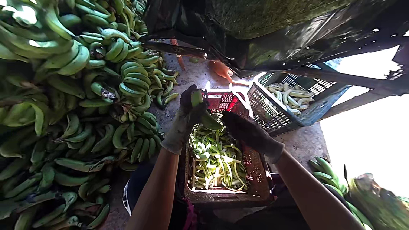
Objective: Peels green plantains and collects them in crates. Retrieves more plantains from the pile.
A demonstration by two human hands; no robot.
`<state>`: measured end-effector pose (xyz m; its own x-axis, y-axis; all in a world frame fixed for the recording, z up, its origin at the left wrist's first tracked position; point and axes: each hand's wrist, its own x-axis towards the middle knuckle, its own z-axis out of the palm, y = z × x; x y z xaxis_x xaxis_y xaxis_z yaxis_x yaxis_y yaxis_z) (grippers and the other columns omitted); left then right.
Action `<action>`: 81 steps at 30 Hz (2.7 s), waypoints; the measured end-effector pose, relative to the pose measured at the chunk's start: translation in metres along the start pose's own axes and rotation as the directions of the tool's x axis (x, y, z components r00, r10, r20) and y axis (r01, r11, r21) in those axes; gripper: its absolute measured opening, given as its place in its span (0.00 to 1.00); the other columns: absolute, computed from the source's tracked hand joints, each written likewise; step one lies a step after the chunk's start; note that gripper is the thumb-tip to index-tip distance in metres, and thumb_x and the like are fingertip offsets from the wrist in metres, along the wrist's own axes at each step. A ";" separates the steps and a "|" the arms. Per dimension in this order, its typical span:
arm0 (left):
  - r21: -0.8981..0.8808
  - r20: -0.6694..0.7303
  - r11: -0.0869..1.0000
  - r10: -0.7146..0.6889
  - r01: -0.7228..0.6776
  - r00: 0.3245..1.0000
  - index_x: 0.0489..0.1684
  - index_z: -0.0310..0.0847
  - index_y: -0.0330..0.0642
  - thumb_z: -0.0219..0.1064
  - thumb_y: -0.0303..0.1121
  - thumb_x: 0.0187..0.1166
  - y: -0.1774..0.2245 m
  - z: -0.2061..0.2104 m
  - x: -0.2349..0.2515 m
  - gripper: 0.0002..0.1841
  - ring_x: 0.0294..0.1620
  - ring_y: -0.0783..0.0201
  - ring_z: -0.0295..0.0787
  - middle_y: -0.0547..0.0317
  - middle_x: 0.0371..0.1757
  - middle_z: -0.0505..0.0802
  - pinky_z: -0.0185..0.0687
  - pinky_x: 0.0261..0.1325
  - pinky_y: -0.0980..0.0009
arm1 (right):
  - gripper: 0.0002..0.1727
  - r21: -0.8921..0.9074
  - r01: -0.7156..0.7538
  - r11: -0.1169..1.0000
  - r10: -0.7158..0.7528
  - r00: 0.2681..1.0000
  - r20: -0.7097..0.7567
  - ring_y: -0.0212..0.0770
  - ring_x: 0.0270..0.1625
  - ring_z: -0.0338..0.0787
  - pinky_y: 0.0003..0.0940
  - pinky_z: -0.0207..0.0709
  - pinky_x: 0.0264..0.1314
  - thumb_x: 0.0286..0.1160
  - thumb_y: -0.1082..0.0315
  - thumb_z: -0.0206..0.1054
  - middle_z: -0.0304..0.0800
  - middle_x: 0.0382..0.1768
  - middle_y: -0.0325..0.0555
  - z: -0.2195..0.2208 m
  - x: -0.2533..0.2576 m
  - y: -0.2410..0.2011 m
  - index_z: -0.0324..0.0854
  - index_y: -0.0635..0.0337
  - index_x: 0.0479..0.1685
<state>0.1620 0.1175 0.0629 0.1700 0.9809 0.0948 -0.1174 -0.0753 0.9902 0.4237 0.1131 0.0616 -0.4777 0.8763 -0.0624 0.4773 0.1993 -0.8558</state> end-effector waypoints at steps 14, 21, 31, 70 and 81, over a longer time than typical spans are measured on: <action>-0.194 0.133 0.964 -0.156 0.180 0.979 0.75 0.75 0.55 0.52 0.54 0.90 0.000 0.044 -0.021 0.23 0.35 0.68 0.89 0.58 0.45 0.92 0.88 0.34 0.72 | 0.34 -0.452 -0.039 0.891 -0.155 0.910 -0.384 0.53 0.60 0.91 0.63 0.82 0.61 0.79 0.48 0.67 0.91 0.59 0.50 -0.033 0.031 0.008 0.69 0.36 0.87; -0.011 -0.246 0.993 -0.117 0.118 0.962 0.75 0.74 0.68 0.54 0.61 0.86 -0.011 0.021 -0.005 0.23 0.31 0.67 0.88 0.61 0.44 0.92 0.85 0.28 0.69 | 0.30 -0.371 0.154 0.916 -0.227 0.960 -0.162 0.40 0.56 0.90 0.49 0.86 0.59 0.81 0.48 0.65 0.90 0.57 0.43 -0.001 -0.002 -0.010 0.73 0.35 0.85; 0.122 -0.002 0.975 -0.188 0.186 0.982 0.81 0.69 0.58 0.48 0.51 0.92 0.003 0.046 -0.019 0.23 0.38 0.69 0.86 0.60 0.46 0.89 0.87 0.40 0.69 | 0.35 -0.500 0.092 0.861 -0.272 0.914 -0.300 0.54 0.68 0.87 0.61 0.78 0.68 0.78 0.46 0.64 0.88 0.67 0.53 -0.036 0.025 0.004 0.68 0.37 0.88; 0.048 0.118 0.976 -0.216 0.211 0.969 0.69 0.79 0.52 0.46 0.53 0.92 -0.013 0.041 -0.019 0.23 0.40 0.72 0.86 0.62 0.46 0.90 0.85 0.42 0.72 | 0.27 -0.099 0.085 0.991 -0.103 0.975 -0.195 0.29 0.72 0.84 0.37 0.77 0.76 0.92 0.50 0.51 0.86 0.72 0.35 -0.013 0.033 0.011 0.74 0.48 0.83; -0.782 -0.098 0.620 -0.026 -0.061 0.995 0.62 0.77 0.45 0.32 0.53 0.94 -0.032 0.024 0.019 0.29 0.50 0.61 0.91 0.54 0.50 0.92 0.90 0.52 0.64 | 0.30 -0.663 0.342 0.666 -0.617 0.752 -0.231 0.52 0.50 0.92 0.54 0.82 0.51 0.73 0.40 0.66 0.92 0.51 0.53 0.012 0.015 -0.004 0.83 0.38 0.74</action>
<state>0.1920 0.1343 0.0357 0.0762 0.9954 0.0581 -0.8487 0.0341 0.5278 0.4064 0.1203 0.0578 -0.4835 0.6378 0.5995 0.6430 0.7235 -0.2512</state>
